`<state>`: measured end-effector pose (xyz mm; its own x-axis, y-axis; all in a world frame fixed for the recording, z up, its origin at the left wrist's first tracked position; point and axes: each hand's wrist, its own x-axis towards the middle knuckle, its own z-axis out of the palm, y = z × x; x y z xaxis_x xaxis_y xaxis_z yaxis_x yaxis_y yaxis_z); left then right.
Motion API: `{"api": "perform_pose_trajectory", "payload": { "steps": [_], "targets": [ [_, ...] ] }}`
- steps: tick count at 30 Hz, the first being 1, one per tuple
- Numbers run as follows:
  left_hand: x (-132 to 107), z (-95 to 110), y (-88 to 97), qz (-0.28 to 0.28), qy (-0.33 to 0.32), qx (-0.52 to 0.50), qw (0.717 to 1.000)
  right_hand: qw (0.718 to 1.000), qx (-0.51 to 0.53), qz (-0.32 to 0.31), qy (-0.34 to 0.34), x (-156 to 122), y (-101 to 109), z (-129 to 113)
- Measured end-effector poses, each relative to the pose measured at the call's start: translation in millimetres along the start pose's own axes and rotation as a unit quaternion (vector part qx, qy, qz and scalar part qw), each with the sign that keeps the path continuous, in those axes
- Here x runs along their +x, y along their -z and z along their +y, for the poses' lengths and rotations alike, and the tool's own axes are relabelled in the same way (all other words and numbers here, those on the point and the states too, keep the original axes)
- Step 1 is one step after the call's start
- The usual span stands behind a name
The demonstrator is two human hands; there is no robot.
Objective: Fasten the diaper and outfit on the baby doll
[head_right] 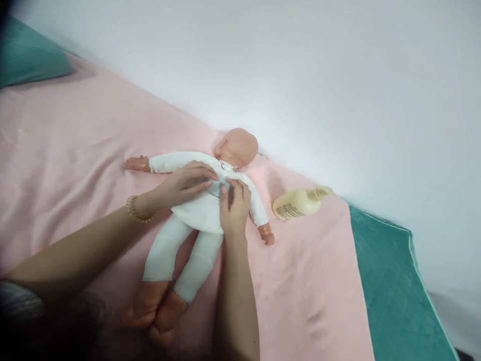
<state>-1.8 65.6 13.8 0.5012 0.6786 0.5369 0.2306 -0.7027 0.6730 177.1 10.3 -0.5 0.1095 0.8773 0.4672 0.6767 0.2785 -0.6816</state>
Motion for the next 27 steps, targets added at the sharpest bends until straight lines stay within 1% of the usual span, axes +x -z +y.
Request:
{"api": "perform_pose_trajectory", "payload": {
  "steps": [2,7,10,14,17,19,24,27],
  "targets": [
    [-1.1,-4.7,-4.3,-0.001,-0.010,0.014,1.000,1.000,-0.010,-0.015,0.003,0.5,-2.4,2.5],
    [-1.7,-12.7,-10.5,-0.055,0.024,0.061,0.996,0.999,-0.020,-0.048,-0.014,5.5,-2.3,7.0],
    [-0.3,-14.1,-11.0,-0.073,0.033,0.072,0.994,0.998,-0.026,-0.060,-0.017,8.7,-3.0,9.7],
    [1.4,-13.8,-10.2,-0.062,0.032,0.057,0.996,0.998,-0.033,-0.047,-0.018,8.2,-5.2,10.0],
    [1.1,-14.6,-10.6,-0.038,0.022,0.049,0.998,0.999,-0.023,-0.023,-0.001,5.8,-6.6,9.2],
    [0.5,-16.2,-11.4,-0.031,0.021,0.054,0.998,1.000,-0.022,-0.020,0.010,5.0,-7.1,9.4],
    [1.1,-21.1,-12.6,-0.051,0.035,0.068,0.996,0.997,-0.046,-0.058,-0.005,8.2,-6.2,11.2],
    [3.5,-22.8,-11.8,-0.059,0.047,0.064,0.995,0.996,-0.047,-0.069,-0.008,10.4,-5.6,11.1]
  ]
}}
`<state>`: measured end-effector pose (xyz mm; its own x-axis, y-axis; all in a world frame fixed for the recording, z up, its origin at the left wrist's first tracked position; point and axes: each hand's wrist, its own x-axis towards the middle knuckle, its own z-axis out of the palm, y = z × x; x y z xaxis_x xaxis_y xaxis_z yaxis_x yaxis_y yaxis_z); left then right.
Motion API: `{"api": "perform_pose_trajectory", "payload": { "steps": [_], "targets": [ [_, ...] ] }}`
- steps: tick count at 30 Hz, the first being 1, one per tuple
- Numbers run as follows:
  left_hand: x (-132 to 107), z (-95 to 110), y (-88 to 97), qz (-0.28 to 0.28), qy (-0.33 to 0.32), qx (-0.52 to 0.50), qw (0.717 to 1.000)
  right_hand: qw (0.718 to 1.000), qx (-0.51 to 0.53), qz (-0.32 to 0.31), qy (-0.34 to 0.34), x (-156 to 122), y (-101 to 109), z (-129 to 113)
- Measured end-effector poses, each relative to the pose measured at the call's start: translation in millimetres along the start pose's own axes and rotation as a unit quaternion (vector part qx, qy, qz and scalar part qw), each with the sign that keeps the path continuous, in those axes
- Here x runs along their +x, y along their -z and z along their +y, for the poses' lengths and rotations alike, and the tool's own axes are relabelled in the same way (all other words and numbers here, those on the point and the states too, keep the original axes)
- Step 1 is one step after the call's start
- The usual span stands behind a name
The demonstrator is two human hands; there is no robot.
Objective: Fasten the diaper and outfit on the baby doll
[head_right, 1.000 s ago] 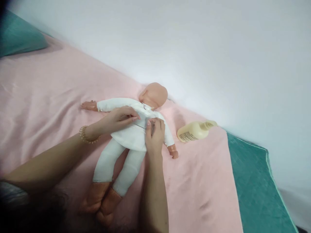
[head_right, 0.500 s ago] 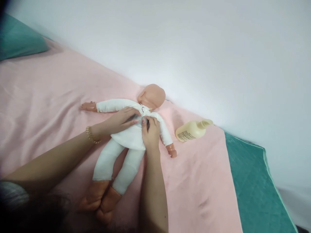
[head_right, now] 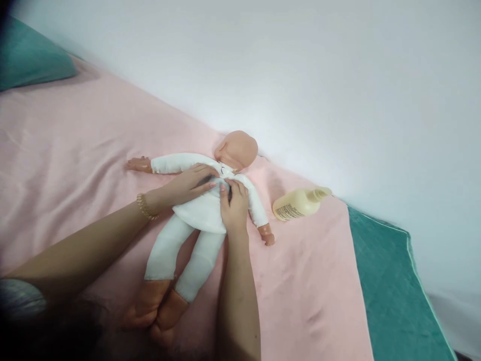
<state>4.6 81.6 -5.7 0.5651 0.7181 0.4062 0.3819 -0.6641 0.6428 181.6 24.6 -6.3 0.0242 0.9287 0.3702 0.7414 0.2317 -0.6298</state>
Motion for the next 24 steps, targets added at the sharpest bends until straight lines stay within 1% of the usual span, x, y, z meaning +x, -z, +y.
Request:
{"api": "perform_pose_trajectory", "payload": {
  "steps": [3,7,10,16,24],
  "targets": [
    [1.5,0.0,0.6,0.002,-0.001,-0.008,1.000,1.000,0.002,0.007,0.004,-0.1,-0.3,-0.7],
    [0.2,2.1,-0.9,0.025,-0.011,-0.003,1.000,1.000,0.008,0.025,0.017,-2.2,-2.0,-0.4],
    [-1.1,3.1,-2.5,0.039,-0.015,0.000,0.999,1.000,0.012,0.016,0.017,-2.6,-2.6,0.4],
    [-0.6,1.6,-3.6,0.027,-0.005,0.014,1.000,1.000,-0.006,-0.013,0.011,0.3,-1.4,1.9],
    [-0.6,0.4,-4.5,0.028,-0.012,0.015,0.999,1.000,-0.014,-0.010,0.023,-1.1,-3.8,4.4]
  ]
}}
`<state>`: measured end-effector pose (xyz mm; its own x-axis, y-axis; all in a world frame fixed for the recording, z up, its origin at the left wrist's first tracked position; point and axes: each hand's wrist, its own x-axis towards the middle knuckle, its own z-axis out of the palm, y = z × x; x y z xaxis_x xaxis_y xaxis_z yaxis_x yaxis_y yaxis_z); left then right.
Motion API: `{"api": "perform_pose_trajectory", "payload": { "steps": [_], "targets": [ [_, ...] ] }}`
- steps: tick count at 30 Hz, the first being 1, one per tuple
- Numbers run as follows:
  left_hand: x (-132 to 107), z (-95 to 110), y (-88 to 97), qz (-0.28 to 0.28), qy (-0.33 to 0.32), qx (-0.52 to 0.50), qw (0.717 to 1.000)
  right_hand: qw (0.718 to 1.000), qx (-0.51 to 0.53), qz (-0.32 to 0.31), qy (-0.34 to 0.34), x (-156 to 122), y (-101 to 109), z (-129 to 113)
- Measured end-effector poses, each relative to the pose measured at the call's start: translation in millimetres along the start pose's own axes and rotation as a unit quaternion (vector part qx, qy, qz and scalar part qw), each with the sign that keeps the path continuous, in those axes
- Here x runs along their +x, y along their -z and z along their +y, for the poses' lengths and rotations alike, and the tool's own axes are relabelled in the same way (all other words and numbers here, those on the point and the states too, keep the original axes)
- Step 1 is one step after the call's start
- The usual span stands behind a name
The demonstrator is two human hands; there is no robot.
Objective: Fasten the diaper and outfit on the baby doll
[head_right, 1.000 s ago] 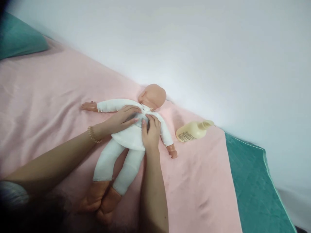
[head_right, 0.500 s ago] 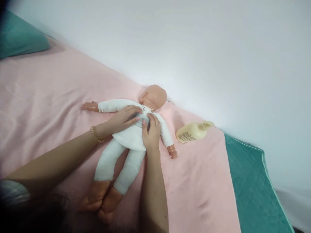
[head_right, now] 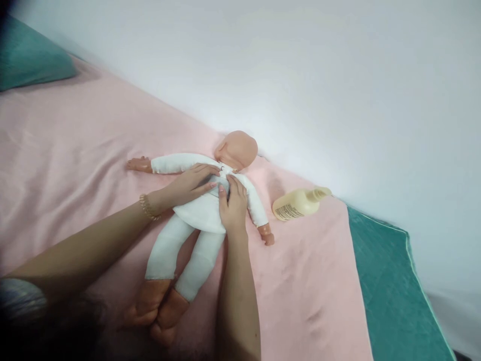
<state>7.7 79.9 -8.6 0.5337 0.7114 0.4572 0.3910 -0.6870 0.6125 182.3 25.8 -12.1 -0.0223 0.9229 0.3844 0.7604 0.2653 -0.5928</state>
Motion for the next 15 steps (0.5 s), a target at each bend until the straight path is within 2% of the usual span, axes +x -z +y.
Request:
{"api": "perform_pose_trajectory", "payload": {
  "steps": [15],
  "targets": [
    [0.6,1.9,1.0,-0.017,0.018,0.018,1.000,1.000,-0.017,-0.023,0.000,0.5,1.0,-1.1]
  ]
}}
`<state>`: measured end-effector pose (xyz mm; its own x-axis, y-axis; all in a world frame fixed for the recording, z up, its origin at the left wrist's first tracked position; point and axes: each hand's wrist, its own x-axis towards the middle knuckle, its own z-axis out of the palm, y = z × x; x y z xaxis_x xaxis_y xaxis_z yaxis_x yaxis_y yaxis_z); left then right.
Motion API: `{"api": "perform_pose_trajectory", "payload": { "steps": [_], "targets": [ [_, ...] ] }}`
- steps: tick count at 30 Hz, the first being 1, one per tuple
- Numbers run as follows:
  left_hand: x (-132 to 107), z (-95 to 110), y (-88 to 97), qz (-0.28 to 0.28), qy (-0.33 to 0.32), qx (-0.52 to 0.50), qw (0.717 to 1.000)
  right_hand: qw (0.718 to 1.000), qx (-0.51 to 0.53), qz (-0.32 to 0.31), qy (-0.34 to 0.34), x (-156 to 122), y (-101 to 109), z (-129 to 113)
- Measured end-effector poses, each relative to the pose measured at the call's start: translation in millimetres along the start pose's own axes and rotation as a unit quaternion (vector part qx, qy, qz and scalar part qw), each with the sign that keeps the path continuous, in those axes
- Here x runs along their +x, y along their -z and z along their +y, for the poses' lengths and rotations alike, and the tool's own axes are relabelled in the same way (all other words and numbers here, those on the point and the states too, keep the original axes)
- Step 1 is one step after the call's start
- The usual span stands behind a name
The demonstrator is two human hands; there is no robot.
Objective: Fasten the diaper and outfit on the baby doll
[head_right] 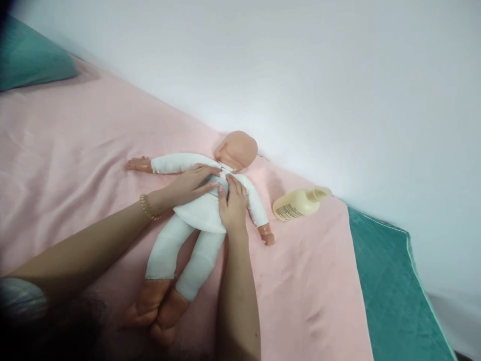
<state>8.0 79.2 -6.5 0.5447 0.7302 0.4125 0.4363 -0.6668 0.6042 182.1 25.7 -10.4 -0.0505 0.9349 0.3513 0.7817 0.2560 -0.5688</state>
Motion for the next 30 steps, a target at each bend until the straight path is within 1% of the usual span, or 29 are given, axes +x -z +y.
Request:
{"api": "perform_pose_trajectory", "payload": {
  "steps": [3,7,11,14,16,17,19,21,23,25,27,28,30],
  "targets": [
    [0.1,-0.5,0.4,0.000,0.001,-0.004,1.000,1.000,-0.004,-0.002,-0.003,-0.4,-0.5,-0.2],
    [0.6,-0.2,1.1,-0.005,0.024,-0.026,0.999,1.000,-0.012,-0.005,-0.005,1.0,-1.9,1.1],
    [-1.6,2.4,3.7,0.002,0.037,-0.043,0.998,1.000,0.008,-0.005,-0.008,-0.6,0.5,-1.2],
    [-5.3,8.6,14.6,0.020,0.026,-0.035,0.999,0.999,0.025,0.016,-0.014,-5.6,12.0,-9.9],
    [-7.8,15.7,27.3,0.029,0.015,-0.021,0.999,0.999,0.018,0.024,-0.020,-10.2,26.0,-19.5],
    [-9.0,19.9,34.5,0.026,0.010,-0.014,1.000,0.999,0.014,0.019,-0.023,-12.8,34.5,-25.3],
    [-11.4,29.3,48.7,0.002,0.009,-0.006,1.000,0.999,0.014,-0.028,-0.028,-18.7,52.5,-37.9],
    [-14.2,39.0,60.3,-0.038,0.011,-0.002,0.999,0.993,0.021,-0.107,-0.033,-25.3,68.8,-50.8],
    [-17.3,48.2,67.4,-0.093,0.003,-0.008,0.996,0.981,0.011,-0.191,-0.037,-31.9,79.9,-62.2],
    [-20.6,55.0,69.2,-0.158,-0.023,-0.030,0.987,0.967,-0.004,-0.251,-0.036,-37.0,84.8,-70.3],
    [-23.6,57.4,65.8,-0.213,-0.045,-0.068,0.974,0.960,-0.010,-0.277,-0.032,-39.4,84.9,-74.1],
    [-25.1,56.3,62.3,-0.224,-0.047,-0.088,0.969,0.960,-0.010,-0.279,-0.029,-39.5,83.9,-74.4],
    [-27.9,49.8,52.8,-0.216,-0.032,-0.120,0.968,0.963,-0.004,-0.270,-0.026,-37.6,80.6,-72.5]
  ]
}}
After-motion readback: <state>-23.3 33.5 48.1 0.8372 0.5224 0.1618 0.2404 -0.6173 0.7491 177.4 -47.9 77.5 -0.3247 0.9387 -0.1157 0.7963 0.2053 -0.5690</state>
